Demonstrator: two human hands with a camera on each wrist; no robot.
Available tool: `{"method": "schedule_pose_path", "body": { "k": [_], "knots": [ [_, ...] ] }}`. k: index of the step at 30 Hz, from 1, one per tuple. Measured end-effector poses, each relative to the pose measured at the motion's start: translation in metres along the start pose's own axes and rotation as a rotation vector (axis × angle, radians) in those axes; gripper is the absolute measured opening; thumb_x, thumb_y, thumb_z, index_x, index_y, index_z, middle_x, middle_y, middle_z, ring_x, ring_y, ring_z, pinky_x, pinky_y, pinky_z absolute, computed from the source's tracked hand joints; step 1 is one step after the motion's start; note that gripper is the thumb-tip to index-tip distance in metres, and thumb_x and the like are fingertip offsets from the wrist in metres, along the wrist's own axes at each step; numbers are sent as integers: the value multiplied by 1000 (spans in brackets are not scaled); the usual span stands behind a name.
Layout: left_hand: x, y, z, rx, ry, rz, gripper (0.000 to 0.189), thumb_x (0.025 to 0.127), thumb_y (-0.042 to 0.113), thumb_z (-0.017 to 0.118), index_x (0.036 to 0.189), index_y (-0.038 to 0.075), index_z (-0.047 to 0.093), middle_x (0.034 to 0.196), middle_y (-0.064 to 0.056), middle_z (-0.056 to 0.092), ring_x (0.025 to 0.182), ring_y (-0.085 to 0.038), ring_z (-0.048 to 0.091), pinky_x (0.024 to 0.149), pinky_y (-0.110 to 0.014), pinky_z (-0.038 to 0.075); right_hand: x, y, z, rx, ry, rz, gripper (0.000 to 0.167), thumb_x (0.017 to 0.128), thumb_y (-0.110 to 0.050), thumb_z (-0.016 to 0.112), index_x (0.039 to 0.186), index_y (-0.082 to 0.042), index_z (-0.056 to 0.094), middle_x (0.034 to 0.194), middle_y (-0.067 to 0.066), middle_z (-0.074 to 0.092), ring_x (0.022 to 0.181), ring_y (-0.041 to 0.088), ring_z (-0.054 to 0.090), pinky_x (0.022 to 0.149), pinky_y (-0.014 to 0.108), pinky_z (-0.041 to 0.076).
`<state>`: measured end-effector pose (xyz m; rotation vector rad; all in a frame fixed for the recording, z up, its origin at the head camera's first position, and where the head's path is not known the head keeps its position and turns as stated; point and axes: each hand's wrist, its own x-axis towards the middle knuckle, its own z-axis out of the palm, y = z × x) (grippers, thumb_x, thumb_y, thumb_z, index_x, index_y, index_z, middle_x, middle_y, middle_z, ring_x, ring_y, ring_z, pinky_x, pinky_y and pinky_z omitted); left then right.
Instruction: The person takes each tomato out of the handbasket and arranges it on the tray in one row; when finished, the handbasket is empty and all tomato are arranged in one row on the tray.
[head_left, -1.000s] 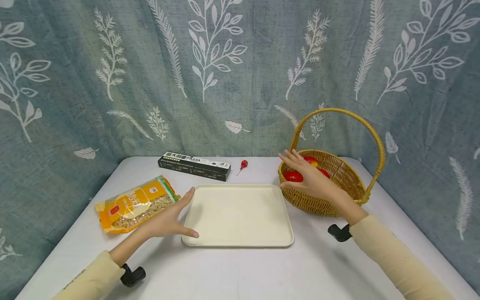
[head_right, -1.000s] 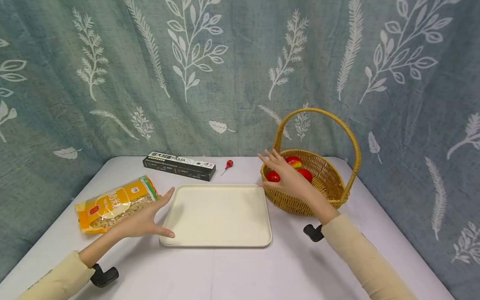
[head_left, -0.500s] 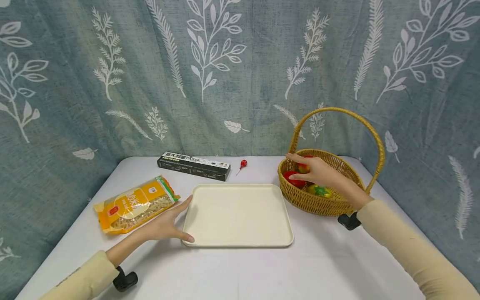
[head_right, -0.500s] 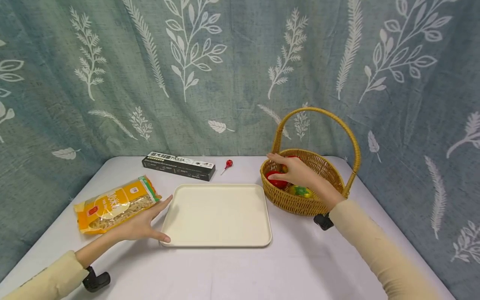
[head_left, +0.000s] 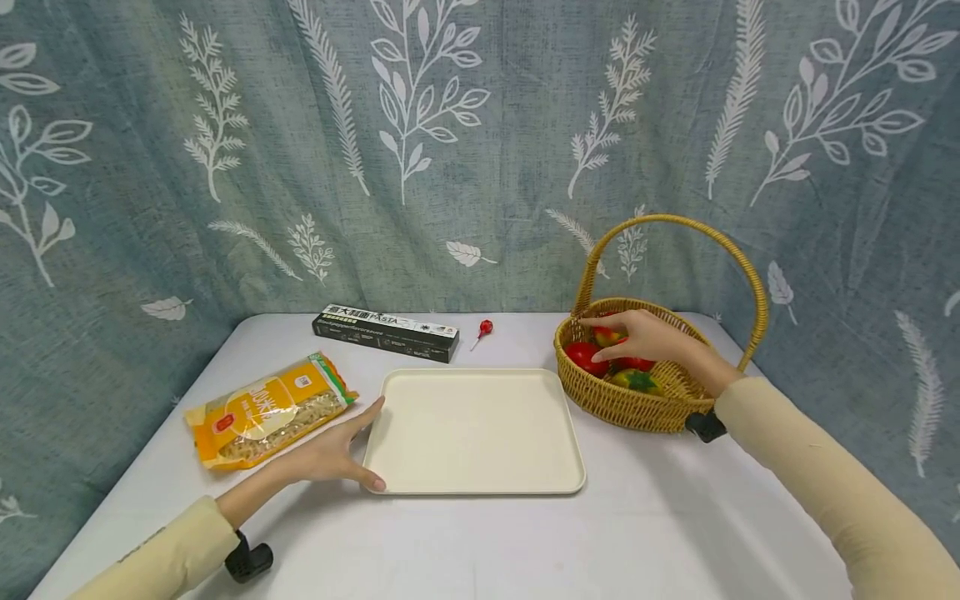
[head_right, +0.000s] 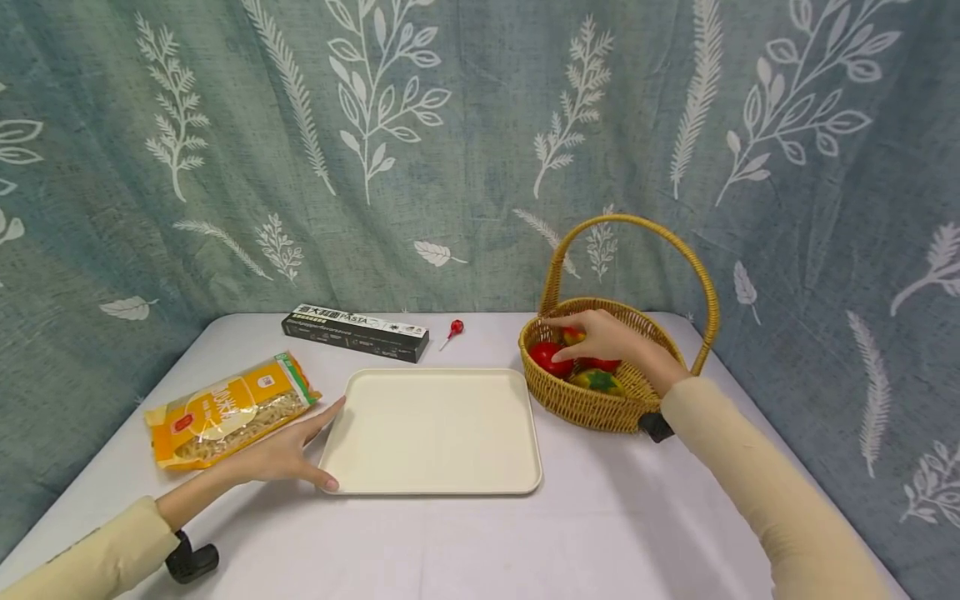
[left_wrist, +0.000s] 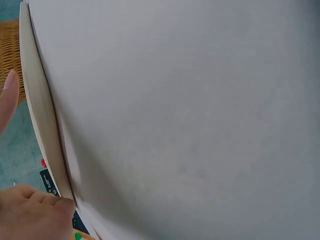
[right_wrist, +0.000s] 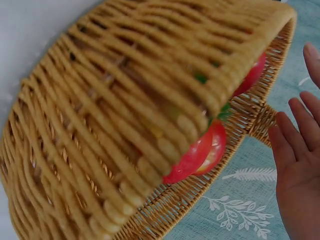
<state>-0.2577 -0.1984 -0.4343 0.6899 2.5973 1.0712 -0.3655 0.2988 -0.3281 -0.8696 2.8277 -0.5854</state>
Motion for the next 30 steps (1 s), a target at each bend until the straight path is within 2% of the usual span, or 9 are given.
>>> {"method": "schedule_pose_path", "body": {
  "k": [5, 6, 8, 10, 12, 14, 21, 30],
  "knots": [
    [-1, -2, -5, 13, -6, -19, 125, 64, 38, 89, 154, 2, 11, 155, -26, 16, 142, -42, 14, 112, -57, 18, 10, 8, 0, -13, -86, -5, 68, 84, -37, 73, 142, -11, 50, 93, 12, 66, 48, 12, 25, 57, 31, 38],
    [-1, -2, -5, 13, -14, -19, 124, 64, 37, 89, 154, 2, 11, 155, -26, 16, 142, -42, 14, 112, -57, 17, 12, 10, 0, -22, -97, -11, 68, 84, -38, 73, 142, -10, 50, 102, 13, 67, 50, 13, 35, 61, 33, 43],
    [0, -2, -7, -8, -39, -1, 124, 65, 34, 89, 154, 0, 10, 156, -26, 13, 143, -42, 12, 113, -56, 16, 15, 12, -1, -27, -121, -20, 68, 84, -38, 73, 141, -10, 51, 116, 17, 65, 65, 20, 53, 71, 38, 48],
    [0, -2, -8, -32, -67, 20, 123, 66, 32, 89, 153, -2, 8, 156, -26, 10, 143, -42, 11, 113, -55, 15, 18, 13, -2, -27, -141, -23, 66, 84, -37, 73, 140, -10, 52, 127, 17, 61, 94, 29, 62, 85, 44, 50],
    [1, -3, -8, -53, -89, 35, 123, 67, 29, 89, 153, -3, 7, 157, -26, 7, 143, -42, 11, 114, -53, 15, 21, 14, -2, -21, -161, -27, 64, 85, -35, 73, 140, -10, 52, 134, 17, 56, 117, 36, 54, 95, 51, 46],
    [2, -3, -9, -70, -107, 45, 123, 67, 26, 89, 152, -4, 5, 157, -26, 5, 142, -42, 11, 114, -52, 16, 24, 15, -2, -10, -182, -17, 62, 85, -31, 73, 140, -10, 53, 136, 16, 55, 123, 37, 50, 98, 52, 43],
    [5, -4, -11, -79, -150, 45, 127, 66, 23, 90, 152, -3, 0, 157, -27, 0, 143, -41, 8, 114, -51, 14, 33, 21, 1, -21, -234, 0, 61, 85, -29, 74, 139, -10, 53, 136, 16, 55, 125, 37, 48, 100, 50, 42],
    [12, -8, -15, -52, -147, 59, 130, 65, 25, 90, 151, -6, -2, 157, -26, -3, 143, -40, 5, 114, -52, 12, 40, 23, 5, -34, -265, 12, 64, 84, -30, 75, 141, -11, 51, 137, 15, 54, 126, 35, 48, 100, 50, 42]
  ]
}}
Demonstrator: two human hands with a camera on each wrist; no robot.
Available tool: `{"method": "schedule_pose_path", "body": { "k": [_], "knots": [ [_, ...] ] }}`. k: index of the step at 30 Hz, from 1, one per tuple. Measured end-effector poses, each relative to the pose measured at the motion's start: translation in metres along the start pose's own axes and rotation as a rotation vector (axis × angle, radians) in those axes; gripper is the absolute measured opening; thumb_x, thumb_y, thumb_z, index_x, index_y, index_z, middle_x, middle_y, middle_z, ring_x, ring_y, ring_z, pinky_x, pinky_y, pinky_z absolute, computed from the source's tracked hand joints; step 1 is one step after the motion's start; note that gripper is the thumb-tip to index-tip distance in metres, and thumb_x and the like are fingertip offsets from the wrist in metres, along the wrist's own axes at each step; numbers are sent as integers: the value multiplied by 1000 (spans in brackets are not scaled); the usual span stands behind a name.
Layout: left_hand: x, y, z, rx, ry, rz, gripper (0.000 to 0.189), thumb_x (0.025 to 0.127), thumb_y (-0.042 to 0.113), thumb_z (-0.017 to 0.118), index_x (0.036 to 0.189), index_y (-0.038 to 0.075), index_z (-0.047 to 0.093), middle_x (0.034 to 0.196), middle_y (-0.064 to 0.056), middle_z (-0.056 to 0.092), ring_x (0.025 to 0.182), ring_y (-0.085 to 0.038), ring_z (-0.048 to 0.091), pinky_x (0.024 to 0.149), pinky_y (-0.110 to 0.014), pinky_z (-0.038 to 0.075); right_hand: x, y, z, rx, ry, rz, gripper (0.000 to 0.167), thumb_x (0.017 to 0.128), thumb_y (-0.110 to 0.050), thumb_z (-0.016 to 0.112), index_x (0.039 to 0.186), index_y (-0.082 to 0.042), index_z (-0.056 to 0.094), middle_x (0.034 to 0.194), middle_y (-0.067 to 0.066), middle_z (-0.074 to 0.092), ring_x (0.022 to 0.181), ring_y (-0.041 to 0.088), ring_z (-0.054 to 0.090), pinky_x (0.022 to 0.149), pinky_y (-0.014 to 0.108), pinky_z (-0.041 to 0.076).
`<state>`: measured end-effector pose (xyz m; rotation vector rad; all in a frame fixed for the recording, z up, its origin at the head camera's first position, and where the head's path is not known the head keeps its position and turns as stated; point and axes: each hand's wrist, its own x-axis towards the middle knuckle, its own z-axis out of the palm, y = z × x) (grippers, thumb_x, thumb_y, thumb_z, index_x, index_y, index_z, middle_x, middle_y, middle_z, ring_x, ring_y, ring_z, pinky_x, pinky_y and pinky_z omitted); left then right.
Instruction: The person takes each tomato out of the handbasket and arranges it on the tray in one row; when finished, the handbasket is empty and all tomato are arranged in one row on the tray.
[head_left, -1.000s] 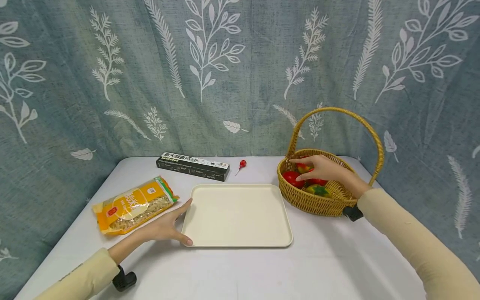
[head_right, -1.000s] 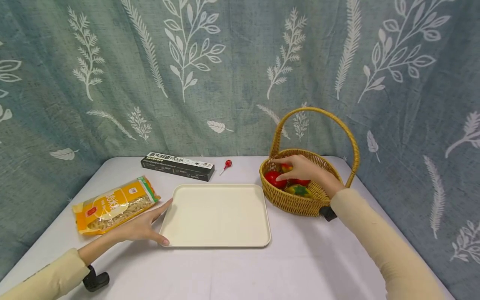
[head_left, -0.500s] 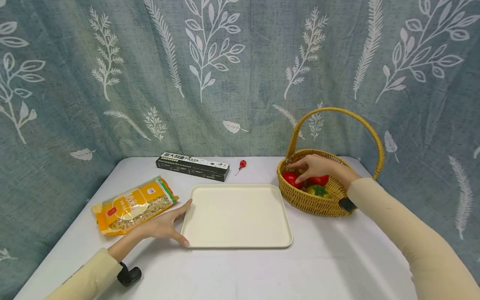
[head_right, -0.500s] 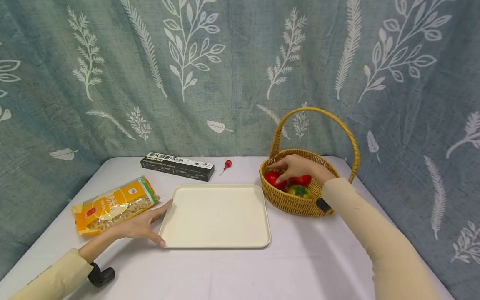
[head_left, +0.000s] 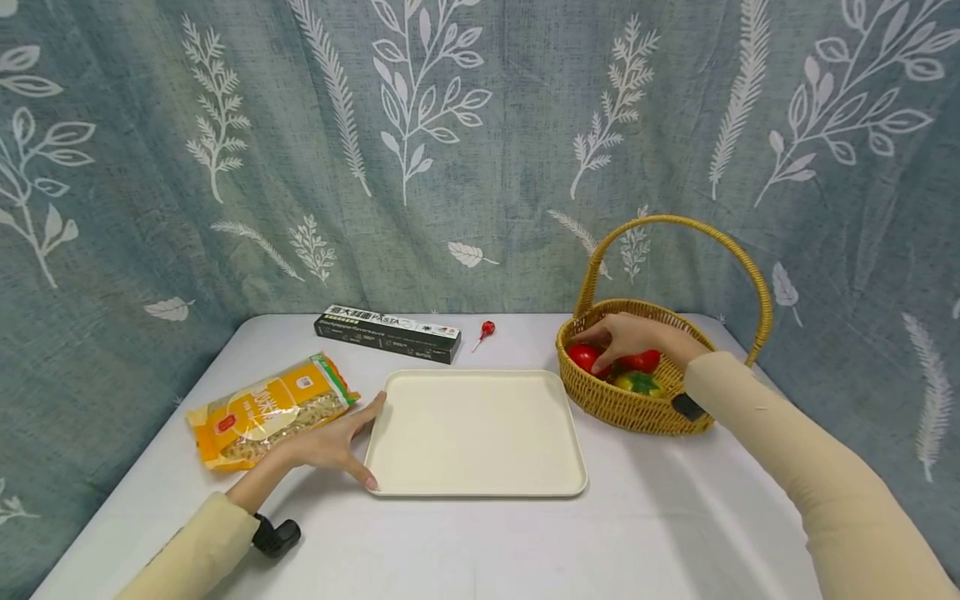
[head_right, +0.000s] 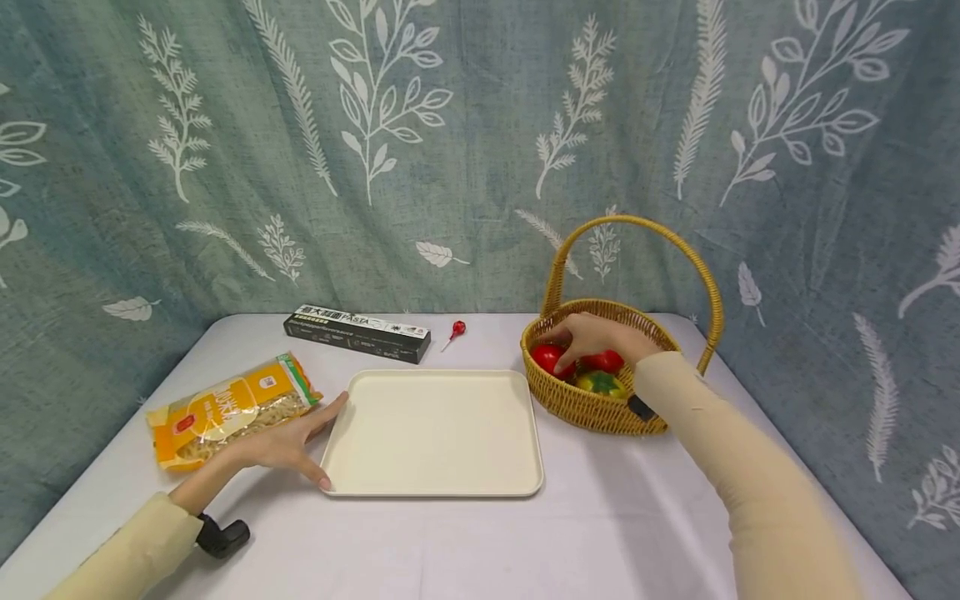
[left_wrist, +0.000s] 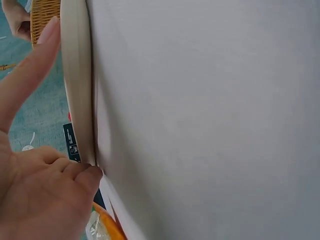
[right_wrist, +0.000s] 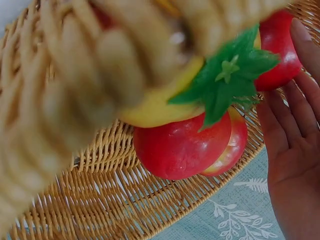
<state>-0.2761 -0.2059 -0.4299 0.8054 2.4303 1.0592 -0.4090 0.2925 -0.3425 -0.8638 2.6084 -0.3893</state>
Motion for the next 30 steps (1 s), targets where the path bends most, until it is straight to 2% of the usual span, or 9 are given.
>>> {"method": "schedule_pose_path", "body": {
  "k": [13, 23, 30],
  "knots": [
    [2, 5, -7, 28, -14, -64, 130, 65, 27, 90, 151, -5, -2, 157, -27, -1, 143, -41, 8, 114, -53, 13, 3, -8, 1, -100, 17, 18, 59, 84, -25, 76, 137, -10, 56, 132, 16, 58, 119, 33, 53, 96, 47, 46],
    [-4, 8, -7, 67, -29, -83, 129, 64, 28, 91, 151, -5, 1, 157, -25, 2, 144, -40, 4, 114, -55, 10, -2, -7, 2, -91, 66, 10, 58, 83, -29, 76, 135, -8, 58, 129, 16, 60, 119, 34, 54, 96, 48, 46],
    [-4, 6, -9, 74, -41, -69, 128, 64, 27, 90, 151, -7, 2, 157, -27, 3, 143, -42, 5, 114, -56, 10, -11, -4, -5, -23, 116, 19, 60, 83, -27, 77, 135, -4, 57, 129, 18, 60, 116, 35, 56, 94, 48, 48]
  ]
}}
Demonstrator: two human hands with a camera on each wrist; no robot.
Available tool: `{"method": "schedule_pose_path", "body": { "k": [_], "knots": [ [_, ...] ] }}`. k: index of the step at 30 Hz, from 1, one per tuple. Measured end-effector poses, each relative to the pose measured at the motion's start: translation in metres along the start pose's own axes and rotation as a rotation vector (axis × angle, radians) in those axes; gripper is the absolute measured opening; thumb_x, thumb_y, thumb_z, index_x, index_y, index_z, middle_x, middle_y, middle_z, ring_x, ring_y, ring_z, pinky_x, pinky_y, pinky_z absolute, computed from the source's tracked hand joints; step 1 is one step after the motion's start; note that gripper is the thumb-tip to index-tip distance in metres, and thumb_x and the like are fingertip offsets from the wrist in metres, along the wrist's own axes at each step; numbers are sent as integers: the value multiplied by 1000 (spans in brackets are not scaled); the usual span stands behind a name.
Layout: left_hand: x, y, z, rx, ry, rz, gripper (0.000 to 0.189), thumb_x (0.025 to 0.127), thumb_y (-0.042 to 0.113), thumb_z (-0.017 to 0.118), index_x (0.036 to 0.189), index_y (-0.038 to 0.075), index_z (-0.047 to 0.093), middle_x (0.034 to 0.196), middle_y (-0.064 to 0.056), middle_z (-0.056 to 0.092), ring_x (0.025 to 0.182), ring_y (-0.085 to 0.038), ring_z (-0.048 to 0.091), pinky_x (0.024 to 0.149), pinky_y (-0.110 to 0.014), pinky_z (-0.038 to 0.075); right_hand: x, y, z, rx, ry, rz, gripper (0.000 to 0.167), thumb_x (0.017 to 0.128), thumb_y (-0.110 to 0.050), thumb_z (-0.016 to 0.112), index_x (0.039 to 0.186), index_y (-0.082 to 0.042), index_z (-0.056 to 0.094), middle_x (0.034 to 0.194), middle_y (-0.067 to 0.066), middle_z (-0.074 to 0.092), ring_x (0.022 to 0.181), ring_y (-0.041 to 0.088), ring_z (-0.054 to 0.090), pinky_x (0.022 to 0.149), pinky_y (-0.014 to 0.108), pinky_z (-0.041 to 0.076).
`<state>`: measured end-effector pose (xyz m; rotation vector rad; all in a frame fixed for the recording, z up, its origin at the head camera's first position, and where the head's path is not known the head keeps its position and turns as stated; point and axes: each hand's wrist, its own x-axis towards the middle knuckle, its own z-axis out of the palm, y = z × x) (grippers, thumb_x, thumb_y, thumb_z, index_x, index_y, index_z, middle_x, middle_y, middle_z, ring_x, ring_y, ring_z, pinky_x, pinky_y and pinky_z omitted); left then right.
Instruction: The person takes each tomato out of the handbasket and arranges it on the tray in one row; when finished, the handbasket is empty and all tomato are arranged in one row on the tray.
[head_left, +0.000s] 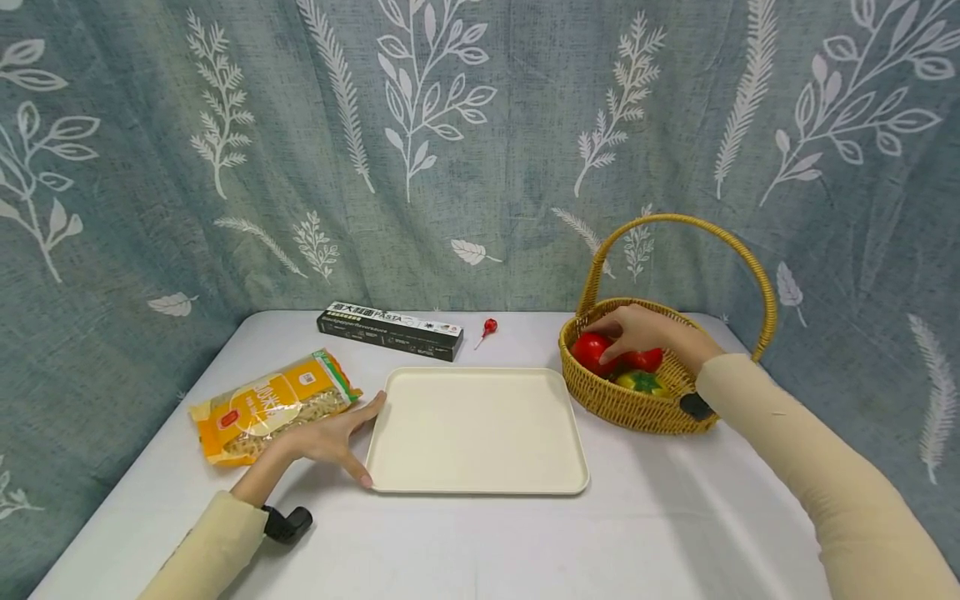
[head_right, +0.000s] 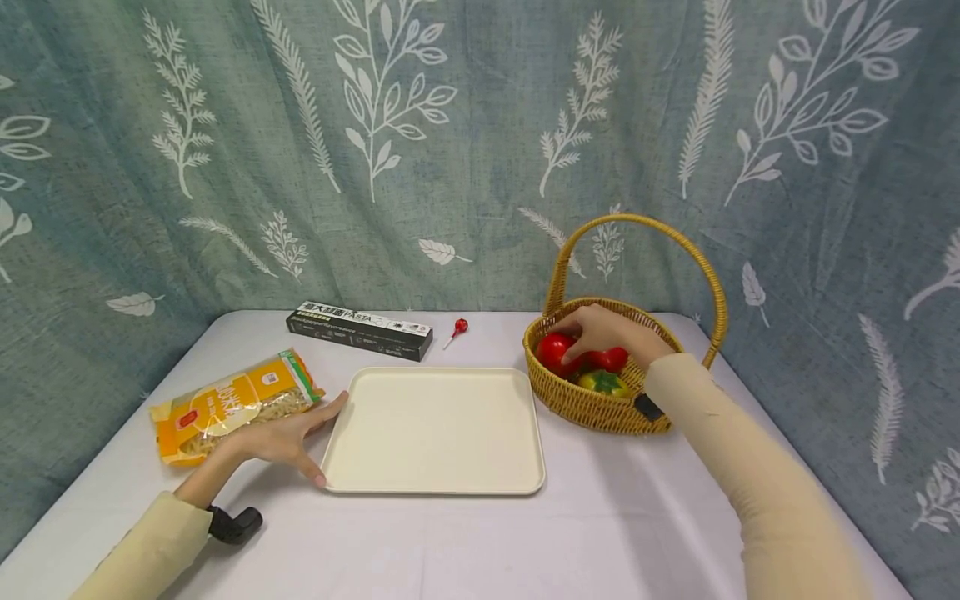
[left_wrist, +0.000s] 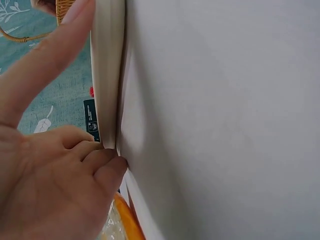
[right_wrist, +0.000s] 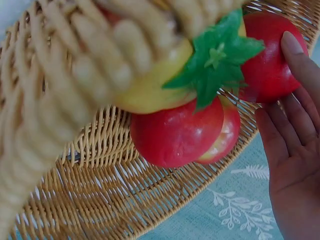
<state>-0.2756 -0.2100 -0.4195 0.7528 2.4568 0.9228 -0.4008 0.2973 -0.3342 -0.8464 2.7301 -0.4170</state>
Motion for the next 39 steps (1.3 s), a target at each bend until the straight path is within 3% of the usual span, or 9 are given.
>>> {"method": "schedule_pose_path", "body": {
  "k": [9, 28, 39],
  "knots": [
    [1, -1, -4, 7, -20, -26, 126, 65, 27, 90, 152, -5, 4, 157, -26, 5, 144, -41, 5, 114, -56, 12, -16, -6, -8, -45, 68, 26, 63, 82, -34, 76, 136, -9, 56, 129, 18, 59, 117, 37, 54, 94, 56, 45],
    [-2, -2, -3, 30, 9, -16, 124, 65, 29, 90, 152, -5, 8, 157, -26, 9, 143, -45, 4, 112, -59, 11, -37, -27, -2, -7, 277, 46, 64, 82, -34, 77, 135, -3, 56, 125, 22, 61, 110, 37, 60, 86, 51, 52],
    [1, -5, -2, 17, 6, -24, 125, 64, 30, 90, 152, -3, 7, 157, -24, 10, 144, -42, 6, 113, -57, 13, -46, -44, 6, 108, 388, 41, 66, 82, -34, 77, 136, -4, 54, 128, 19, 60, 115, 34, 58, 91, 50, 50]
  ]
}}
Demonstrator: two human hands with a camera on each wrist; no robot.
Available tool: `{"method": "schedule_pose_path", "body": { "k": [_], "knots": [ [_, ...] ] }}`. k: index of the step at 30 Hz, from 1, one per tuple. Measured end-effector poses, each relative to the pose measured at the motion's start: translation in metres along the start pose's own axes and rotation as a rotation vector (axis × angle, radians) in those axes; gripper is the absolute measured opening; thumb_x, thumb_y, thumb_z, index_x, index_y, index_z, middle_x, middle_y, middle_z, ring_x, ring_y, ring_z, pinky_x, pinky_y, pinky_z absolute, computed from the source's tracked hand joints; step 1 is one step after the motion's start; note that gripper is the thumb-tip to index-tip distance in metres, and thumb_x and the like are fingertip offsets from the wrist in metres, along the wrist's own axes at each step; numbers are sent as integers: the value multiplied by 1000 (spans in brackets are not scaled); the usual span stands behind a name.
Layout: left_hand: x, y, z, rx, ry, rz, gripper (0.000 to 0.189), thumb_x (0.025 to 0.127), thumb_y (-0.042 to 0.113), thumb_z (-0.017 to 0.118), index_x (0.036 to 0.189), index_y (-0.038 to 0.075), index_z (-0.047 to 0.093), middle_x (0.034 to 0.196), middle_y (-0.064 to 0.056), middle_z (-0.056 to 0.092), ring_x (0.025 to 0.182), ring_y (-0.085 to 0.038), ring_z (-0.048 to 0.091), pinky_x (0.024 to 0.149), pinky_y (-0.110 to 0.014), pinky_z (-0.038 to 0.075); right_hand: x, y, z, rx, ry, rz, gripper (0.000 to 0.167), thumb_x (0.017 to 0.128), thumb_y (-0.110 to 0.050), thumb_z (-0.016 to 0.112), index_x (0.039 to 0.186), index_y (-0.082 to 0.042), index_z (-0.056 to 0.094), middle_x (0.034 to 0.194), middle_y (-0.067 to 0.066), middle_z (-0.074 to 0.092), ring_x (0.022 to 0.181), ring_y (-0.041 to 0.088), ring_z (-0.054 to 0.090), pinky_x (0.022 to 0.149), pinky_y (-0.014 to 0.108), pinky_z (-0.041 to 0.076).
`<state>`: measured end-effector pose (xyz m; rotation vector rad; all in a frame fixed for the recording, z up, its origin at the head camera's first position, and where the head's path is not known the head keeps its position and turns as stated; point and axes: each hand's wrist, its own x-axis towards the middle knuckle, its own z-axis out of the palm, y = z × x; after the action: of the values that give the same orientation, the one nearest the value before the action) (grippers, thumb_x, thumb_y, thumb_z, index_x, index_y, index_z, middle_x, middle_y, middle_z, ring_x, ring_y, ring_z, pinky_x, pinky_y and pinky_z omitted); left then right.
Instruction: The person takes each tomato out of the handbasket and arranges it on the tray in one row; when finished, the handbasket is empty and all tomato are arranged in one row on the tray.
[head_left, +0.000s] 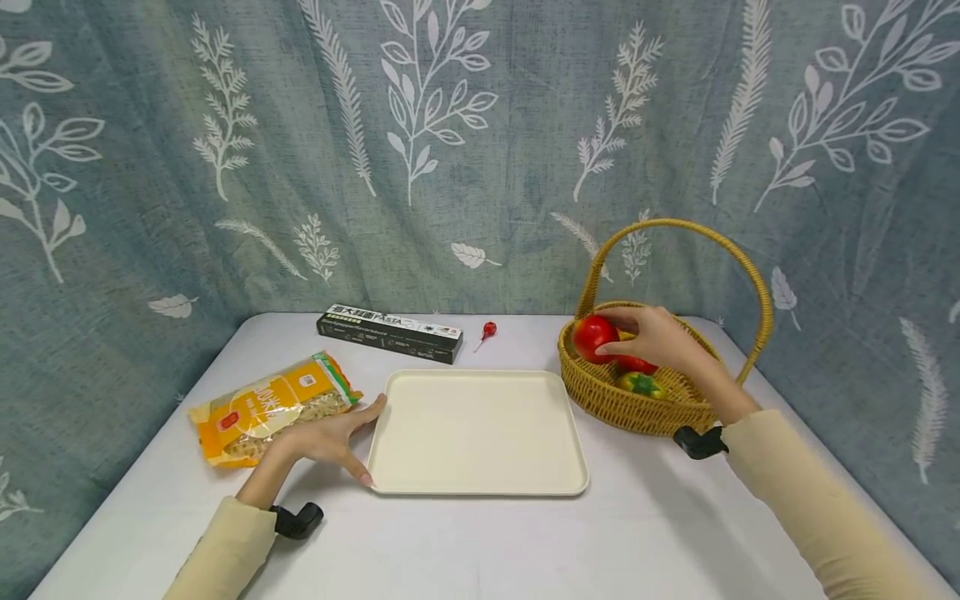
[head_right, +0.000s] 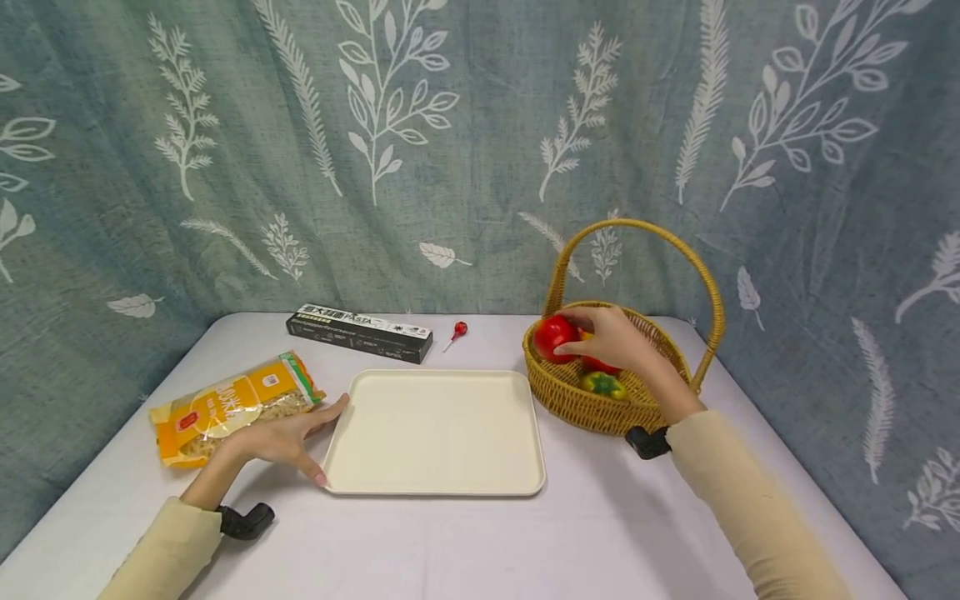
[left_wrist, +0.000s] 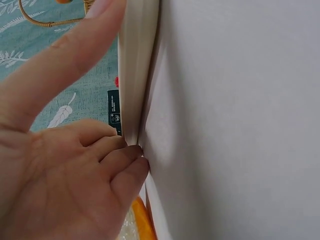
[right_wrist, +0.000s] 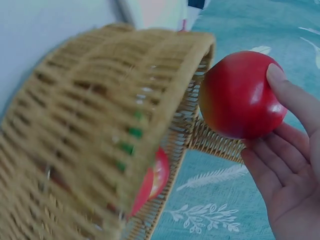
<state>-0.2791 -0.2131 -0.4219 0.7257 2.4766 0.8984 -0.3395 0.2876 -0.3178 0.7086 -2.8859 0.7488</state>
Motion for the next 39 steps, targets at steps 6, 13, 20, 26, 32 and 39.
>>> {"method": "schedule_pose_path", "body": {
  "k": [6, 13, 20, 26, 32, 39],
  "knots": [
    [0, 1, -1, -12, 3, 15, 124, 65, 26, 90, 152, -5, 8, 157, -26, 10, 143, -44, 5, 112, -59, 12, -2, -8, 10, 64, 82, 6, 65, 81, -31, 78, 135, -2, 55, 127, 20, 60, 115, 35, 59, 91, 48, 50],
    [0, 0, 0, -8, 9, 5, 125, 64, 29, 90, 152, -4, 8, 157, -24, 9, 143, -43, 3, 113, -58, 10, -5, -17, 28, 144, 152, 0, 64, 81, -29, 79, 132, -1, 55, 125, 20, 61, 111, 34, 61, 88, 47, 52],
    [0, 1, 0, -18, 0, 0, 125, 65, 28, 90, 152, -4, 7, 157, -24, 8, 144, -42, 4, 113, -57, 11, -7, -36, 48, 248, 183, -6, 62, 80, -24, 80, 131, 1, 53, 127, 22, 59, 116, 35, 59, 92, 45, 50],
    [1, -2, 0, -16, 2, -3, 126, 64, 29, 90, 152, -3, 7, 158, -23, 8, 144, -41, 4, 114, -56, 11, -4, -47, 65, 297, 190, -3, 61, 81, -24, 79, 131, -2, 53, 128, 19, 59, 117, 34, 58, 94, 46, 48],
    [1, -1, 0, -19, 7, 2, 125, 64, 27, 90, 152, -4, 7, 157, -24, 9, 144, -42, 4, 114, -57, 11, -2, -56, 85, 331, 205, -2, 60, 80, -25, 80, 129, -3, 54, 127, 17, 60, 116, 32, 59, 93, 45, 49],
    [0, 1, 0, -15, 4, 8, 125, 64, 27, 90, 152, -4, 7, 157, -26, 8, 143, -43, 6, 113, -58, 12, 3, -68, 105, 401, 180, -21, 56, 77, -18, 82, 124, -2, 57, 123, 18, 63, 114, 32, 60, 92, 43, 49]
  ]
}}
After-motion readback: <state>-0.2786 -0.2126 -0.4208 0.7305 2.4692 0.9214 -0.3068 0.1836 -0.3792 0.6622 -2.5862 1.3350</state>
